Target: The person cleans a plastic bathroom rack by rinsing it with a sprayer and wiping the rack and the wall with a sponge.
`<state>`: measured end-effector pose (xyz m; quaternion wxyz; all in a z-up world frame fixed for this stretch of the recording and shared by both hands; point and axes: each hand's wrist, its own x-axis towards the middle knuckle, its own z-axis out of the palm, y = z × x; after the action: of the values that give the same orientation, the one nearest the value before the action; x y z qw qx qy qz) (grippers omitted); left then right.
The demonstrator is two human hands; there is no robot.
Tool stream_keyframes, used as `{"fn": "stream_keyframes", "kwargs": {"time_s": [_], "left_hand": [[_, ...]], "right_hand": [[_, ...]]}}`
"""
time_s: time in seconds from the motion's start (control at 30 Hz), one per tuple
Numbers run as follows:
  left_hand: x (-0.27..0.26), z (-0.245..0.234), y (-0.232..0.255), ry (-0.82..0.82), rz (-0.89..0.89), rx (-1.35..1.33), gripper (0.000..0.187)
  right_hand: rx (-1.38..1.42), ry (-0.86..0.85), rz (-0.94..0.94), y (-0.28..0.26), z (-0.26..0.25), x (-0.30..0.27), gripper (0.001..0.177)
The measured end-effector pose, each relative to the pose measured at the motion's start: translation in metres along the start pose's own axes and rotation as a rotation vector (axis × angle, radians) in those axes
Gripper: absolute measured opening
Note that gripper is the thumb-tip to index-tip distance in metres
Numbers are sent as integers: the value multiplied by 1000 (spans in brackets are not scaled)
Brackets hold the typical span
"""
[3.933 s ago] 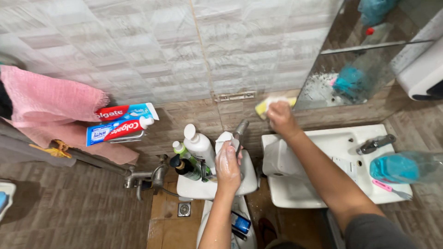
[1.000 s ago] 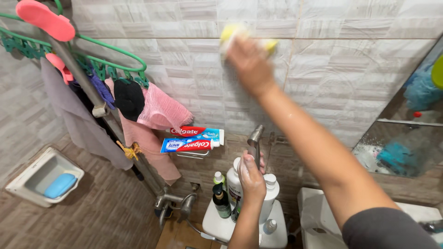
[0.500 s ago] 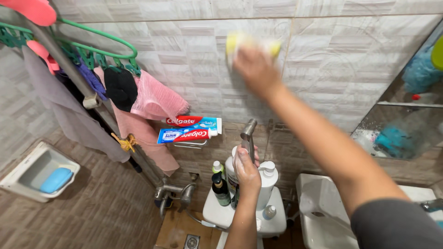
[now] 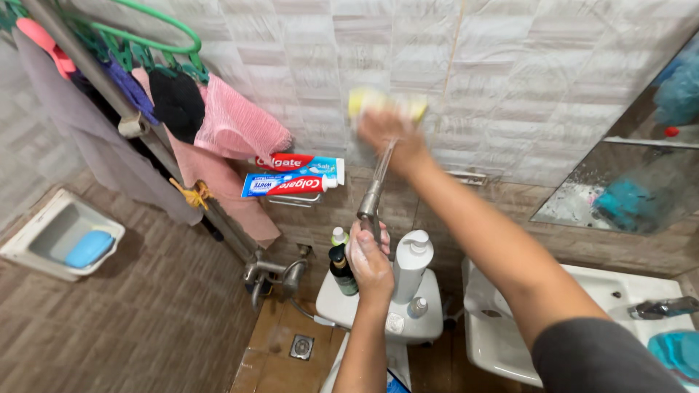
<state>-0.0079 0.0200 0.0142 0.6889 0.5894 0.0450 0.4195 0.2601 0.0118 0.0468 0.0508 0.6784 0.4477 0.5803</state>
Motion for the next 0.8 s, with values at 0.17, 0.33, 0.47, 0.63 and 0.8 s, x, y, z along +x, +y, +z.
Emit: {"fn": "stream_keyframes", "kwargs": {"time_s": [0.17,0.33,0.47,0.63,0.8], "left_hand": [[-13,-22,-2,1,-1,85,66],[-11,-23,-22,40,-55,2,64],[-15,-11,-36,55,-115,-37,62],[-24,-32,-45,47,-116,8,61],[-28,0,-59,-9,-144,-43,59]], "right_hand": [[339,-163,-287,-13,-17,-97,36],[221,-75,103,-11,0,-27,28],[155,-19,-43,-63,-6,-56,45],[469,-336,-103,-44,-30,-120,33],[716,-49,51,-50,-7,-93,33]]}}
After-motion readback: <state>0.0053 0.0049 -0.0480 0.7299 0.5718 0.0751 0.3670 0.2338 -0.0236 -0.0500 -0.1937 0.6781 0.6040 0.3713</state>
